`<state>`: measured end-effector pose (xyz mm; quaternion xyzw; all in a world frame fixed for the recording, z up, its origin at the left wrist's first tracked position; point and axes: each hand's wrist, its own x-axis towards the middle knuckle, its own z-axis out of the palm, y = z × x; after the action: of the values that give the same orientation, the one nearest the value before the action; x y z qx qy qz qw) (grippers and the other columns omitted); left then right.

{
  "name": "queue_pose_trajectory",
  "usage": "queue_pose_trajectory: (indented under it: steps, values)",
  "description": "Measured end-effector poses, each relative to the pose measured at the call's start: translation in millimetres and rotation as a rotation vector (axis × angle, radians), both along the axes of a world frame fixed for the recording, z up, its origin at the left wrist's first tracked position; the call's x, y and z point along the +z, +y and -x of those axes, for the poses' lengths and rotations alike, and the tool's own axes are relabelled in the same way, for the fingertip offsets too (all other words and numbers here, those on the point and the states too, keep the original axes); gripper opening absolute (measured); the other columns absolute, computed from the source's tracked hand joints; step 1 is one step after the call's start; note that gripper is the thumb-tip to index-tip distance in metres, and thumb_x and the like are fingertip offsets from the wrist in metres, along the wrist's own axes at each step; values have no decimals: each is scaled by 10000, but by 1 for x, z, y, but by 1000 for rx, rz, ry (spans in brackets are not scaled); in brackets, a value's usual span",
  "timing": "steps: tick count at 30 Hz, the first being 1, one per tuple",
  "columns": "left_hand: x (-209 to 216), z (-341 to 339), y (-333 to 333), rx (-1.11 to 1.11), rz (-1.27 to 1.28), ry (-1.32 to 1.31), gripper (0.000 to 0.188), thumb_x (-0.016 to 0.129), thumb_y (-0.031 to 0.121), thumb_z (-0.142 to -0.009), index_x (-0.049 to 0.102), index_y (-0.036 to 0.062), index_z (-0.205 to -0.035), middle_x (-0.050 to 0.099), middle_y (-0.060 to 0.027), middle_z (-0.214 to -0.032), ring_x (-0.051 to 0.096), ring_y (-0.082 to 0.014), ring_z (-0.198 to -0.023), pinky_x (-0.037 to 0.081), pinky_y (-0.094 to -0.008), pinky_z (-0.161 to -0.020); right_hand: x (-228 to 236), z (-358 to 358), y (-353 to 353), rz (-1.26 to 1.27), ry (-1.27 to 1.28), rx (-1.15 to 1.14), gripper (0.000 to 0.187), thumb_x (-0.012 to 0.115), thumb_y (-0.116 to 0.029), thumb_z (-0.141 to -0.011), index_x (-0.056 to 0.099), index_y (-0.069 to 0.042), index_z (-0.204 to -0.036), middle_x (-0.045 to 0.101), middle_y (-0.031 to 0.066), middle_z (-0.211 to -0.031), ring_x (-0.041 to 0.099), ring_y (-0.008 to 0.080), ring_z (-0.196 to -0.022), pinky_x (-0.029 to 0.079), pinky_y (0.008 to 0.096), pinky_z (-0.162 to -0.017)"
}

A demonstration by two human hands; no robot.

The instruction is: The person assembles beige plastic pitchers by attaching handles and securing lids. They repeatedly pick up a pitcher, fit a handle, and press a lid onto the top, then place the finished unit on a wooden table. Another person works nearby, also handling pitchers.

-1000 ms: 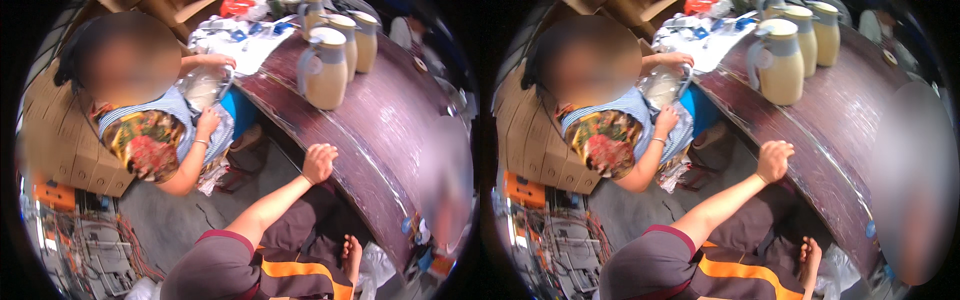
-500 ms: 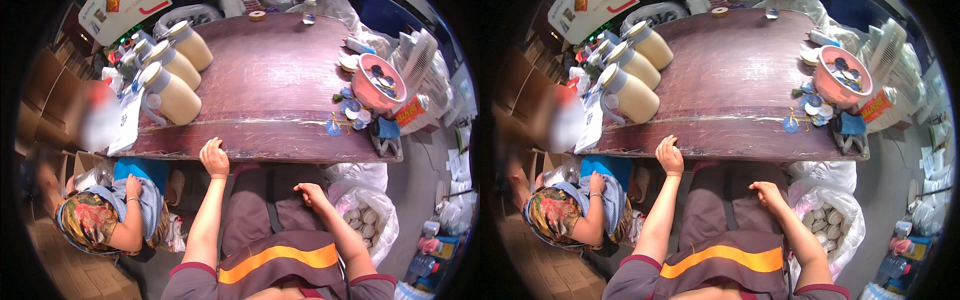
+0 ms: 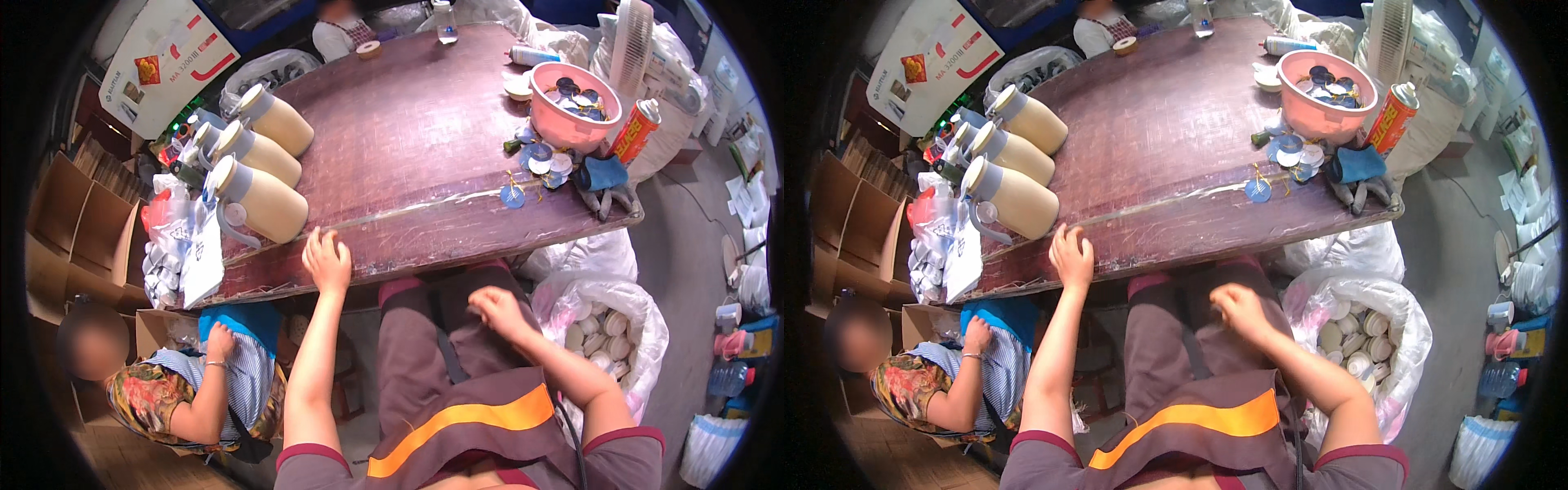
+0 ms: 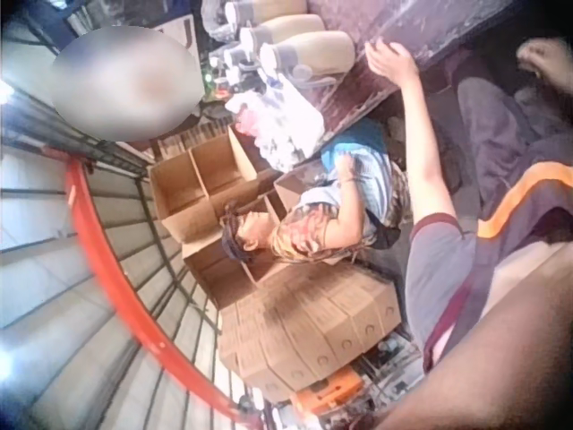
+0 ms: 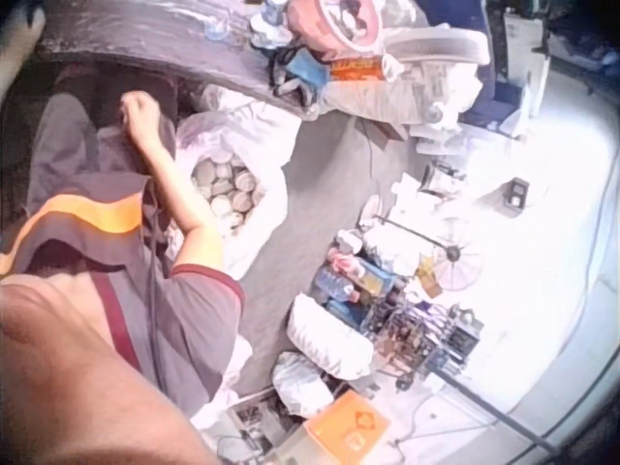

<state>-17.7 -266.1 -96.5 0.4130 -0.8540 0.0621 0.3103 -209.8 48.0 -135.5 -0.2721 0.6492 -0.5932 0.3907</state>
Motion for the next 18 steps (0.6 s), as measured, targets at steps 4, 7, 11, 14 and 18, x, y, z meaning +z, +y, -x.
queue_pose_trajectory:
  steps: [4,7,11,14,18]
  values:
    - [-13,16,-13,89,-138,10,283,595,265,-858,604,117,-1099,548,-124,-1256,472,-290,-1226,328,-469,-1043,84,44,-53,108,368,-85,265,586,-220,-931,570,-33,-744,502,-13,-612,437,61,-549,359,256,-494]
    - [-19,25,-17,105,-195,45,286,594,276,-866,599,112,-1100,579,-106,-1208,497,-277,-1201,349,-458,-1028,107,77,-89,157,680,-120,307,593,-233,-934,529,-5,-738,444,65,-593,413,101,-560,367,299,-520]
    - [-20,29,-19,70,-200,104,278,592,262,-862,595,103,-1090,582,-106,-1214,493,-280,-1208,351,-446,-1030,42,103,-110,-92,1074,-147,336,597,-332,-911,556,-55,-726,582,149,-644,588,326,-593,435,410,-540]
    - [-15,24,-16,91,-223,94,266,593,254,-856,592,105,-1077,577,-102,-1227,489,-277,-1216,342,-442,-1039,38,91,-115,-136,1185,-104,281,608,-320,-894,570,-90,-737,607,117,-642,610,330,-606,444,431,-528]
    - [-15,22,-19,109,-230,103,270,594,252,-852,592,112,-1083,572,-99,-1231,482,-268,-1226,336,-443,-1044,44,97,-116,-207,1159,-266,151,634,-256,-863,606,-110,-836,654,55,-802,629,259,-828,449,428,-734]
